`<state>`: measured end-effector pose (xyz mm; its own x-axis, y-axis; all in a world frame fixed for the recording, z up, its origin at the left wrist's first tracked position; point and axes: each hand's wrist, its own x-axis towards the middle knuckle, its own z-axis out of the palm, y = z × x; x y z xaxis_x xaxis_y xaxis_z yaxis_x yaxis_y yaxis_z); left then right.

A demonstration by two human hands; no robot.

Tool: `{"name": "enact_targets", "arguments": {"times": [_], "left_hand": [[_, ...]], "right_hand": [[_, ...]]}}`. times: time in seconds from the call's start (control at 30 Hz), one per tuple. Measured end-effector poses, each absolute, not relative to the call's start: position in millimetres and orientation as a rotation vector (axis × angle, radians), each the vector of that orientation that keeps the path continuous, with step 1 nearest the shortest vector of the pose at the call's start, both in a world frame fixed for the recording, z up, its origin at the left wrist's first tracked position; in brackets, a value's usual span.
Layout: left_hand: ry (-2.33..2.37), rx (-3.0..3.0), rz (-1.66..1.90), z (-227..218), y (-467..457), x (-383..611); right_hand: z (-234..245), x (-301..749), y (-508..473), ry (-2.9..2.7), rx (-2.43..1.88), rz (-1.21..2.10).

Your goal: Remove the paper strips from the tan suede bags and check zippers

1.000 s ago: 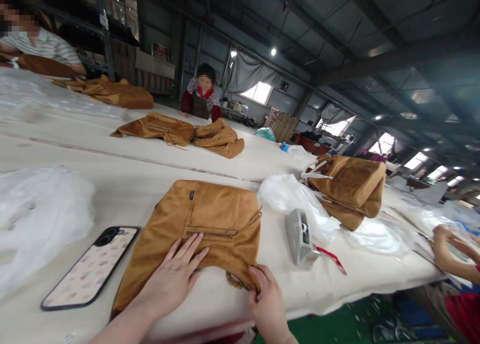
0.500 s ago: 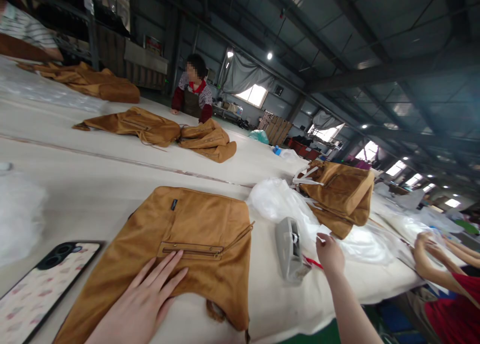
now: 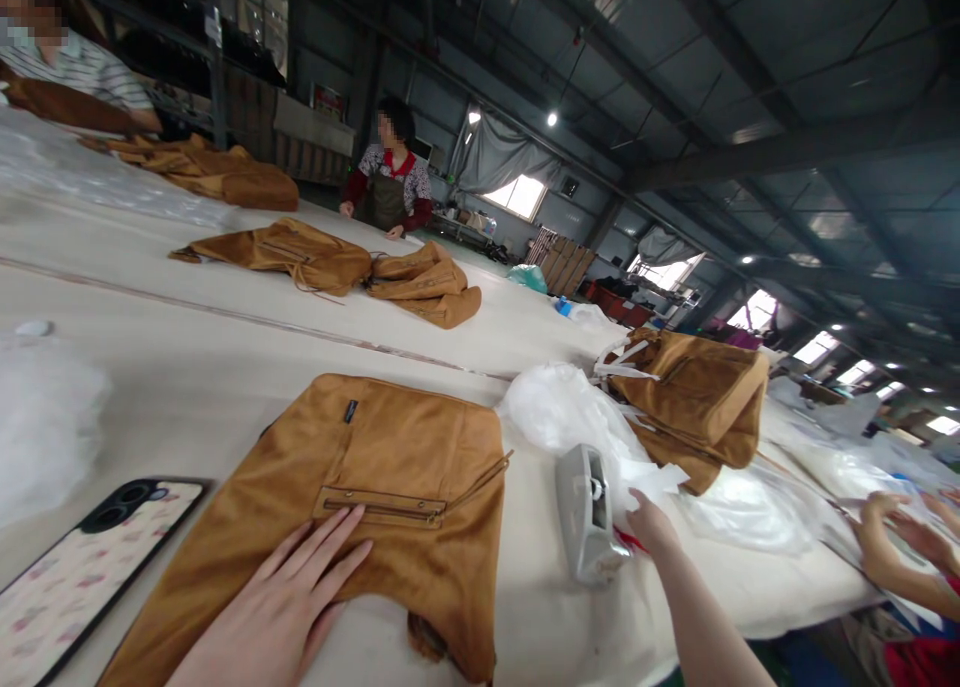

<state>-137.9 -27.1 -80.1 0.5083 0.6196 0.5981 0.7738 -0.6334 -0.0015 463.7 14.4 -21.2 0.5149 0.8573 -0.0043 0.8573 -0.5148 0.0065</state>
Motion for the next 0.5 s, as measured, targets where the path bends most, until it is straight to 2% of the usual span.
{"name": "enact_targets", "arguments": {"times": [0.2, 0.5], "left_hand": [[-1.167, -2.439, -0.777, -79.0, -28.4, -138.3], [-1.181, -2.410, -0.752, -83.6, -29.7, -139.4]], "right_hand": [[-22.8, 460.3, 13.8, 1.513, 2.639, -0.108], [-22.9, 457.7, 8.5, 1.690, 2.585, 0.216]]}}
